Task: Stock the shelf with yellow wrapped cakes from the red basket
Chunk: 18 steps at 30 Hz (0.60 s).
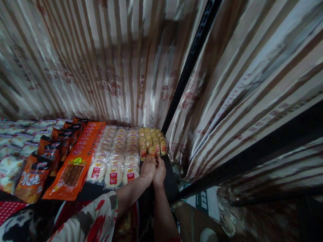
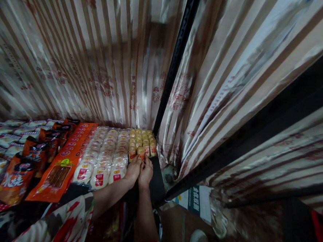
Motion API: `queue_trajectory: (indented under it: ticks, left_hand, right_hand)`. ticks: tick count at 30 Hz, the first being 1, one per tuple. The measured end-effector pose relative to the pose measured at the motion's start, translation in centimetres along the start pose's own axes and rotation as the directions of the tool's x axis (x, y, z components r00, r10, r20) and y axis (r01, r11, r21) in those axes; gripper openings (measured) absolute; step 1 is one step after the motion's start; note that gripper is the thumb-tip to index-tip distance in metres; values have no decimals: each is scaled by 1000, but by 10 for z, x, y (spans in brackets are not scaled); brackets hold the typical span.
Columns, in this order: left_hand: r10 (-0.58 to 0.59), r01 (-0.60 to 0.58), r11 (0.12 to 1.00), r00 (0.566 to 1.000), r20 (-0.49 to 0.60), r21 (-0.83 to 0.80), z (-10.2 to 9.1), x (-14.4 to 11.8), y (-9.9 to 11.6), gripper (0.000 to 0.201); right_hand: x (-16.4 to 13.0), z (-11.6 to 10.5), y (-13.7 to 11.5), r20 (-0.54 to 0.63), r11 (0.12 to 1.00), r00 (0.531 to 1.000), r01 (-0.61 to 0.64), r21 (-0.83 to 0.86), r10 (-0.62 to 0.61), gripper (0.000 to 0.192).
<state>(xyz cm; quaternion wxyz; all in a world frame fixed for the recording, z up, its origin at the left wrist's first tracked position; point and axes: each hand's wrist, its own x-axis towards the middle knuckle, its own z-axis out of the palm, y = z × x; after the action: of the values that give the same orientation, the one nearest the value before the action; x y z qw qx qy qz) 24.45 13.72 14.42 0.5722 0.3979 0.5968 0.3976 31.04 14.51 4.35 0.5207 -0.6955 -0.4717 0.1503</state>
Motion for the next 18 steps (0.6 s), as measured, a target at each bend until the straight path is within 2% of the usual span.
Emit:
queue_trajectory:
  ticks: [3, 6, 7, 9, 11, 16, 18]
  left_hand:
    - [-164, 161, 965, 986, 3, -209, -1, -19, 18, 41]
    - [-394, 394, 845, 916, 77, -363, 4, -36, 32, 40]
    - [-409, 410, 835, 909, 84, -367, 6, -39, 35, 40]
    - [-326, 324, 888, 944, 51, -327, 10, -42, 36, 41]
    - [-167, 161, 956, 986, -3, -245, 10, -40, 33, 43]
    - [-23, 18, 993, 999, -35, -117, 3, -29, 19, 39]
    - [82, -85, 995, 996, -38, -56, 2, -25, 12, 39]
  right_hand:
    - [-2, -2, -2, -10, 999, 1000, 29, 15, -29, 50]
    - [-3, -4, -5, -22, 999, 999, 47, 25, -47, 48]
    - [-3, -4, -6, -21, 999, 999, 44, 26, -43, 47]
    - [-3, -5, -6, -14, 999, 999, 39, 33, -39, 46]
    - [-3, -4, -5, -8, 998, 999, 37, 42, -37, 46]
    - [-3, -1, -2, 10, 997, 998, 62, 53, -63, 44]
    - [-3, 0, -1, -13, 995, 996, 85, 47, -84, 43]
